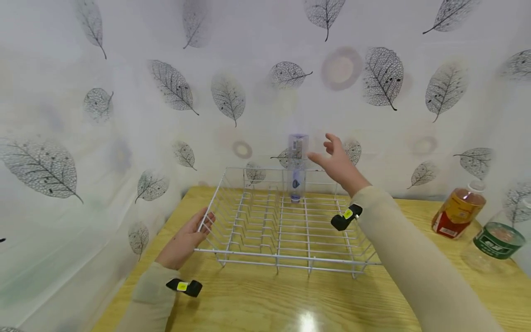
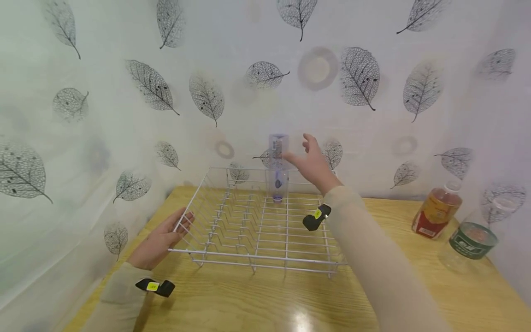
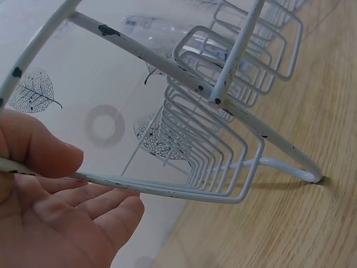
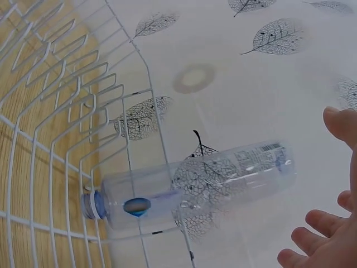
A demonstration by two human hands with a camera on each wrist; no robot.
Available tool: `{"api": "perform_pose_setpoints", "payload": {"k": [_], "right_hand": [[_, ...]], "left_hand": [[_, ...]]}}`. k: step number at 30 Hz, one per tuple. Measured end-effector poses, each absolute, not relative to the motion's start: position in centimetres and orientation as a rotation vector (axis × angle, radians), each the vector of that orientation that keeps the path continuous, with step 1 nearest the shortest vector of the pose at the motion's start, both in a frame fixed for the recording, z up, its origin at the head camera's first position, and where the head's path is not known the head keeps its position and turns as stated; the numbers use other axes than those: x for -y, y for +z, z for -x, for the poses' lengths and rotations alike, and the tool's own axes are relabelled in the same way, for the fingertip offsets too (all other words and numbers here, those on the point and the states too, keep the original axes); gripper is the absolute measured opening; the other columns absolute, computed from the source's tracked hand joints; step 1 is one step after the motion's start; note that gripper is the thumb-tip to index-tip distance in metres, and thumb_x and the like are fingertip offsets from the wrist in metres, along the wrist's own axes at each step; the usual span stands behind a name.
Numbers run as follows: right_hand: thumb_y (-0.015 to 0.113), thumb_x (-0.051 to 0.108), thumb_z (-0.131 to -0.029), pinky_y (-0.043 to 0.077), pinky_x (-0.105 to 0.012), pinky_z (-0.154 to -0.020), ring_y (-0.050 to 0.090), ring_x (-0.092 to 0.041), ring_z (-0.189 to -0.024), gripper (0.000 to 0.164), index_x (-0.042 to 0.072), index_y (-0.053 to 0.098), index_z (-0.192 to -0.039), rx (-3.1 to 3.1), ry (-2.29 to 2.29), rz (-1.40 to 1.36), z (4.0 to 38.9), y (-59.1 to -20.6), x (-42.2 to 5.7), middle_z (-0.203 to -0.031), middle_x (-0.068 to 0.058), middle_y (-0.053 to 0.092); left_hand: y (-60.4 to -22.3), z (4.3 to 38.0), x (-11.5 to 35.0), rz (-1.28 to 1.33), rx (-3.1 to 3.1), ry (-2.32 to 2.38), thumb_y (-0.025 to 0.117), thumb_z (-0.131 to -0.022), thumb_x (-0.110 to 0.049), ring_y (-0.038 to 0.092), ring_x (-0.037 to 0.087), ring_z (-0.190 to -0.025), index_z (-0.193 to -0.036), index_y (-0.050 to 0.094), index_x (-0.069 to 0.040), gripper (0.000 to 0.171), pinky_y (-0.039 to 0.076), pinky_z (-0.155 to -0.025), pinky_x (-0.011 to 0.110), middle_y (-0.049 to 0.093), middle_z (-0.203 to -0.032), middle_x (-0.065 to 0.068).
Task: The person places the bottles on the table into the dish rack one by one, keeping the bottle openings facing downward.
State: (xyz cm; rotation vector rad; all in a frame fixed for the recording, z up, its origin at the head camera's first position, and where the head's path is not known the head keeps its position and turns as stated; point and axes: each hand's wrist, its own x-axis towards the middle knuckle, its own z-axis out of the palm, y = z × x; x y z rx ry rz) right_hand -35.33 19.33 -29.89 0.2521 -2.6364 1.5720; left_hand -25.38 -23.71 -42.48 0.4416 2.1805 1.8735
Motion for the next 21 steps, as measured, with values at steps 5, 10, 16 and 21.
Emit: {"api": "perform_pose_setpoints", "payload": {"k": [5,10,16,21], "right_hand": [[0.065,0.067,-0.087,0.025,-0.062,-0.117,0.014,-0.027,-0.153,0.109,0.028,-0.001,-0.164,2.646,1.537,-0.266,34.2,-29.1,-20.5,-0.168,-0.006,0.014],[0.066,0.067,-0.087,0.024,-0.063,-0.117,0.016,-0.029,-0.153,0.109,0.028,-0.001,-0.164,2.638,1.476,-0.284,33.1,-28.4,-21.1,-0.167,-0.008,0.017],[0.066,0.058,-0.092,0.022,-0.061,-0.118,0.016,-0.029,-0.153,0.103,0.028,-0.001,-0.164,2.618,1.464,-0.333,31.9,-28.0,-21.9,-0.167,-0.008,0.017],[0.066,0.056,-0.093,0.021,-0.062,-0.119,0.015,-0.033,-0.152,0.103,0.028,-0.002,-0.164,2.621,1.455,-0.375,31.0,-27.8,-22.8,-0.168,-0.008,0.015]], "left_hand": [[-42.5,25.4,23.7,-0.437,-2.18,1.87,0.031,-0.099,0.011,0.015,0.039,-0.151,-0.162,-0.005,-0.003,0.074,0.019,-0.12,0.047,0.009,-0.165,0.025],[-42.5,25.4,23.7,-0.436,-2.19,1.868,0.031,-0.099,0.011,0.015,0.039,-0.151,-0.162,-0.003,-0.004,0.073,0.019,-0.12,0.047,0.011,-0.165,0.024],[-42.6,25.4,23.8,-0.442,-2.201,1.858,0.031,-0.099,0.011,0.016,0.039,-0.151,-0.162,-0.003,-0.004,0.073,0.019,-0.12,0.047,0.011,-0.165,0.024],[-42.5,25.4,23.8,-0.447,-2.201,1.857,0.031,-0.099,0.01,0.016,0.039,-0.151,-0.162,-0.002,-0.004,0.073,0.018,-0.12,0.047,0.011,-0.165,0.025]]}}
